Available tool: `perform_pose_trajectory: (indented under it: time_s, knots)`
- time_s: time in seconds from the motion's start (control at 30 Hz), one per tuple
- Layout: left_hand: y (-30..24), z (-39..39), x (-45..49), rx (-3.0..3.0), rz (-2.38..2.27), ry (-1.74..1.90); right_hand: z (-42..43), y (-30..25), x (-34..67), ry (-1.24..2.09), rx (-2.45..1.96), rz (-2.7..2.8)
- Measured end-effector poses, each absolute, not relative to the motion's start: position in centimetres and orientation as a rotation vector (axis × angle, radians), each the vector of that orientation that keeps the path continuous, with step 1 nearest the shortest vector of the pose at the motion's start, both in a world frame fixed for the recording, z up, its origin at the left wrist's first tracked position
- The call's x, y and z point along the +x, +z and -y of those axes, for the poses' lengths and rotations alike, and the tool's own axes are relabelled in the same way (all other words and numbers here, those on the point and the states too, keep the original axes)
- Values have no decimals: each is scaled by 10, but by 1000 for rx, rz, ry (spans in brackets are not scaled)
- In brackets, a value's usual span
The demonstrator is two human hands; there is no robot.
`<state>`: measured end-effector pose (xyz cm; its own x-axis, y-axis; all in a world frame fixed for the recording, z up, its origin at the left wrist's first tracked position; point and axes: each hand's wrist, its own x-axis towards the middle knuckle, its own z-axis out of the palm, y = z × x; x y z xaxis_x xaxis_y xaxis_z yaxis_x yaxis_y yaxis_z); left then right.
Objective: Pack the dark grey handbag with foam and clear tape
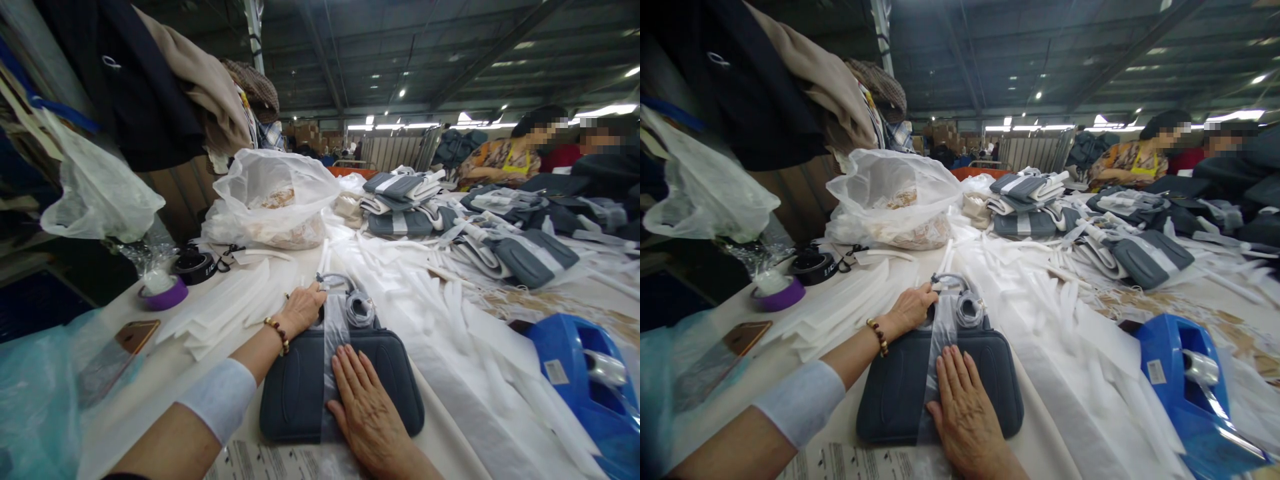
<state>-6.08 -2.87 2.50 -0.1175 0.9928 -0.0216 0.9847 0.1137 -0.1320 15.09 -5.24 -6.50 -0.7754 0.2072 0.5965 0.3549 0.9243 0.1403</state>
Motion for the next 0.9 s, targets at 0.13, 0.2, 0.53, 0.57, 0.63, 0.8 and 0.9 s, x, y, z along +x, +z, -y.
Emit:
perform_pose_trajectory:
  time_s: [0.13, 0.2, 0.53, 0.57, 0.63, 0.8, 0.9]
  knots:
    - [24, 23, -64, -2070, 2283, 184, 52, -66, 151, -302, -410, 2504]
    - [25, 20, -69, -2099, 2283, 190, 52, -66, 151, -303, -410, 2499]
    - [34, 18, -58, -2230, 2137, 245, 53, -65, 151, -323, -411, 2472]
    - [33, 18, -56, -2247, 2128, 240, 53, -66, 151, -322, -414, 2471]
    - [32, 17, -54, -2295, 2120, 228, 54, -66, 150, -310, -415, 2476]
    - [30, 11, -58, -2428, 2080, 193, 54, -65, 150, -282, -418, 2491]
    - [27, 8, -63, -2458, 2036, 138, 53, -63, 151, -313, -404, 2496]
